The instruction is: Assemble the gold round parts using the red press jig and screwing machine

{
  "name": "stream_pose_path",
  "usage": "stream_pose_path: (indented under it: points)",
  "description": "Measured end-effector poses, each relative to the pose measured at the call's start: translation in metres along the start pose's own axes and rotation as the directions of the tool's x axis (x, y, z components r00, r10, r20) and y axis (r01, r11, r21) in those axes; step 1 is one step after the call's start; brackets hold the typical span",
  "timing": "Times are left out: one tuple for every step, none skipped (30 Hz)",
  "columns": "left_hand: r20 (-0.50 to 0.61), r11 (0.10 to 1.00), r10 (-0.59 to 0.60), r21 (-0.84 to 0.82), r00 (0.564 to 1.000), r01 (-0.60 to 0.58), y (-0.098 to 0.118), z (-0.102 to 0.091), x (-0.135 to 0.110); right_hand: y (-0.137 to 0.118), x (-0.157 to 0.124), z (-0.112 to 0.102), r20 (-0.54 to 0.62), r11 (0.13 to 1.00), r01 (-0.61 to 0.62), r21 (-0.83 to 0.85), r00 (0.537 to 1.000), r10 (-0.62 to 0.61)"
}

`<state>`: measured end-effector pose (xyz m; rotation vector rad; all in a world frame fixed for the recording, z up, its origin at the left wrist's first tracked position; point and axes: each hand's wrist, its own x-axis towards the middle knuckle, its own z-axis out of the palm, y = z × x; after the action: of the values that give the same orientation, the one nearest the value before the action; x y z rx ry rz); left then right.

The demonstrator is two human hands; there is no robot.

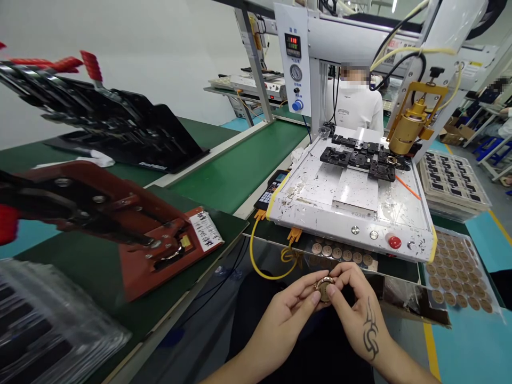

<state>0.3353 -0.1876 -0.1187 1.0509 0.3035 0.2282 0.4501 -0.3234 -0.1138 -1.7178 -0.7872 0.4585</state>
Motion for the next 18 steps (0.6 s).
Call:
stream_pose_path:
  points:
    - [-0.005, 1.0, 0.004, 0.016, 1.0, -0.004, -0.001, 0.0, -0.001, 0.0, -0.001, 0.001, -0.003, 1.0, 0.016, -0.012, 1.0, -0.016]
    - [-0.013, 0.999, 0.006, 0.036, 1.0, -0.006, -0.003, 0.0, -0.001, 0.001, -0.001, 0.001, -0.01, 0.999, 0.041, -0.034, 0.999, -0.041]
    - [-0.022, 0.998, 0.009, 0.062, 1.0, -0.007, -0.005, 0.0, -0.001, 0.002, -0.002, 0.002, -0.02, 0.995, 0.076, -0.07, 0.997, -0.078]
    - [-0.035, 0.996, 0.013, 0.092, 0.999, -0.01, -0.008, -0.001, -0.001, 0.004, -0.003, 0.003, -0.033, 0.986, 0.119, -0.116, 0.992, -0.124]
    - [-0.049, 0.992, 0.022, 0.126, 0.999, -0.016, -0.01, -0.002, -0.001, 0.007, -0.004, 0.003, -0.043, 0.974, 0.157, -0.166, 0.985, -0.166]
    - [-0.062, 0.986, 0.037, 0.163, 0.997, -0.026, -0.012, -0.003, -0.001, 0.01, -0.004, 0.003, -0.054, 0.96, 0.182, -0.212, 0.979, -0.197]
    - [-0.071, 0.979, 0.055, 0.202, 0.996, -0.04, -0.013, -0.005, -0.001, 0.013, -0.004, 0.003, -0.067, 0.95, 0.192, -0.246, 0.974, -0.215]
    - [-0.072, 0.968, 0.076, 0.243, 0.995, -0.057, -0.014, -0.007, 0.0, 0.015, -0.003, 0.002, -0.075, 0.944, 0.192, -0.267, 0.973, -0.219]
    - [-0.062, 0.955, 0.098, 0.287, 0.993, -0.076, -0.015, -0.009, 0.0, 0.017, -0.002, 0.001, -0.065, 0.942, 0.186, -0.278, 0.975, -0.212]
    - [-0.04, 0.937, 0.116, 0.337, 0.992, -0.096, -0.014, -0.011, 0.0, 0.018, 0.0, 0.0, -0.028, 0.94, 0.191, -0.282, 0.978, -0.207]
    - [-0.007, 0.914, 0.13, 0.389, 0.991, -0.117, -0.012, -0.013, 0.001, 0.018, 0.002, -0.001, 0.029, 0.936, 0.211, -0.283, 0.977, -0.212]
    - [0.028, 0.89, 0.138, 0.435, 0.99, -0.136, -0.009, -0.015, 0.001, 0.017, 0.005, -0.002, 0.092, 0.927, 0.246, -0.282, 0.969, -0.229]
    - [0.055, 0.873, 0.143, 0.464, 0.988, -0.152, -0.006, -0.016, 0.002, 0.015, 0.008, -0.003, 0.146, 0.918, 0.285, -0.277, 0.956, -0.253]
    - [0.064, 0.868, 0.15, 0.468, 0.987, -0.163, -0.002, -0.017, 0.002, 0.012, 0.011, -0.004, 0.175, 0.911, 0.318, -0.263, 0.944, -0.279]
    - [0.051, 0.879, 0.164, 0.446, 0.985, -0.169, 0.003, -0.018, 0.003, 0.009, 0.014, -0.004, 0.173, 0.91, 0.334, -0.245, 0.939, -0.298]
    - [0.016, 0.9, 0.181, 0.4, 0.983, -0.172, 0.007, -0.019, 0.003, 0.005, 0.017, -0.003, 0.142, 0.92, 0.323, -0.222, 0.944, -0.297]
    - [-0.033, 0.923, 0.195, 0.343, 0.98, -0.172, 0.011, -0.019, 0.004, 0.001, 0.02, -0.001, 0.105, 0.941, 0.284, -0.184, 0.958, -0.269]
    - [-0.083, 0.941, 0.203, 0.293, 0.976, -0.171, 0.015, -0.02, 0.004, -0.002, 0.023, 0.001, 0.075, 0.967, 0.224, -0.123, 0.974, -0.216]
